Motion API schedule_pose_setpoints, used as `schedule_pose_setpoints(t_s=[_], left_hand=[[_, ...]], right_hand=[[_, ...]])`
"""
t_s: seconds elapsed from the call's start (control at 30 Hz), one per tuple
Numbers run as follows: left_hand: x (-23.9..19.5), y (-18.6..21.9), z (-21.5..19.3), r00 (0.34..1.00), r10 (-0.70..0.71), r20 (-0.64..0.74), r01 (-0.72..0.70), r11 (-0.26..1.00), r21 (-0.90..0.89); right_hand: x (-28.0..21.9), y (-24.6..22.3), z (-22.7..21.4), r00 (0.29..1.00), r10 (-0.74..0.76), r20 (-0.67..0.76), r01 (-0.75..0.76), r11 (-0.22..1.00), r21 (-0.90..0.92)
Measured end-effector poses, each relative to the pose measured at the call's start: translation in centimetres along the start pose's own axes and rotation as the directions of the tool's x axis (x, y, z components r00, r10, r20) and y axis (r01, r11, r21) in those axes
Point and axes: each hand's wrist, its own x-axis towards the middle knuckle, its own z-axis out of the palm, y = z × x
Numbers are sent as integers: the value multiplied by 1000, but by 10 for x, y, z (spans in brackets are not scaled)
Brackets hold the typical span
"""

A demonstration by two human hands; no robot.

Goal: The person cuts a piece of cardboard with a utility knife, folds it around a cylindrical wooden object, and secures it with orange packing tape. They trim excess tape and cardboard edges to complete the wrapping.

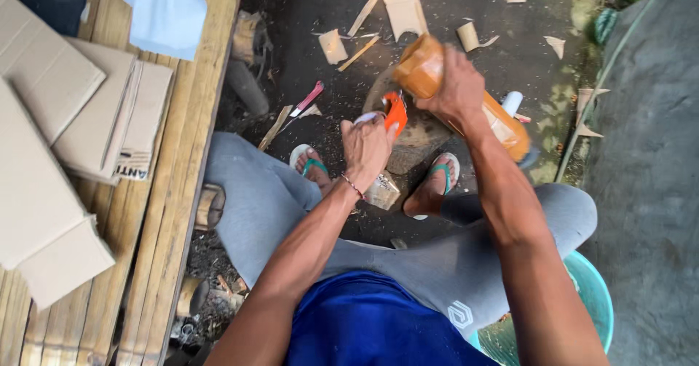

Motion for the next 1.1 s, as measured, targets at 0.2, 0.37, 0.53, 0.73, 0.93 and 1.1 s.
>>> schedule_pose_setpoints(t_s=[0.2, 0.37, 0.53, 0.73, 0.93, 1.1], left_hand=[[25, -2, 48, 979, 202, 1, -202, 977, 67], [29, 39, 8, 992, 130, 2, -98, 758, -645], [13, 92, -100, 882, 438, -175, -215, 44, -976], [-33, 117, -187, 833, 530, -161, -289, 169, -942], [-77, 114, -206, 859, 505, -88, -342, 436, -832], [-101, 114, -225, 817, 570, -88, -454, 542, -707]], right_hand=[[-59, 34, -91, 965, 107, -238, -20, 940, 341], [-113, -5, -135, 910, 148, -386, -13, 943, 332], [-180, -67, -157, 878, 85, -470, 167, 868, 468], [-236, -127, -156, 932, 292, -213, 162, 188, 969], [-263, -145, -138, 905, 346, -247, 170, 238, 956], [-279, -152, -157, 927, 304, -219, 48, 484, 874]])
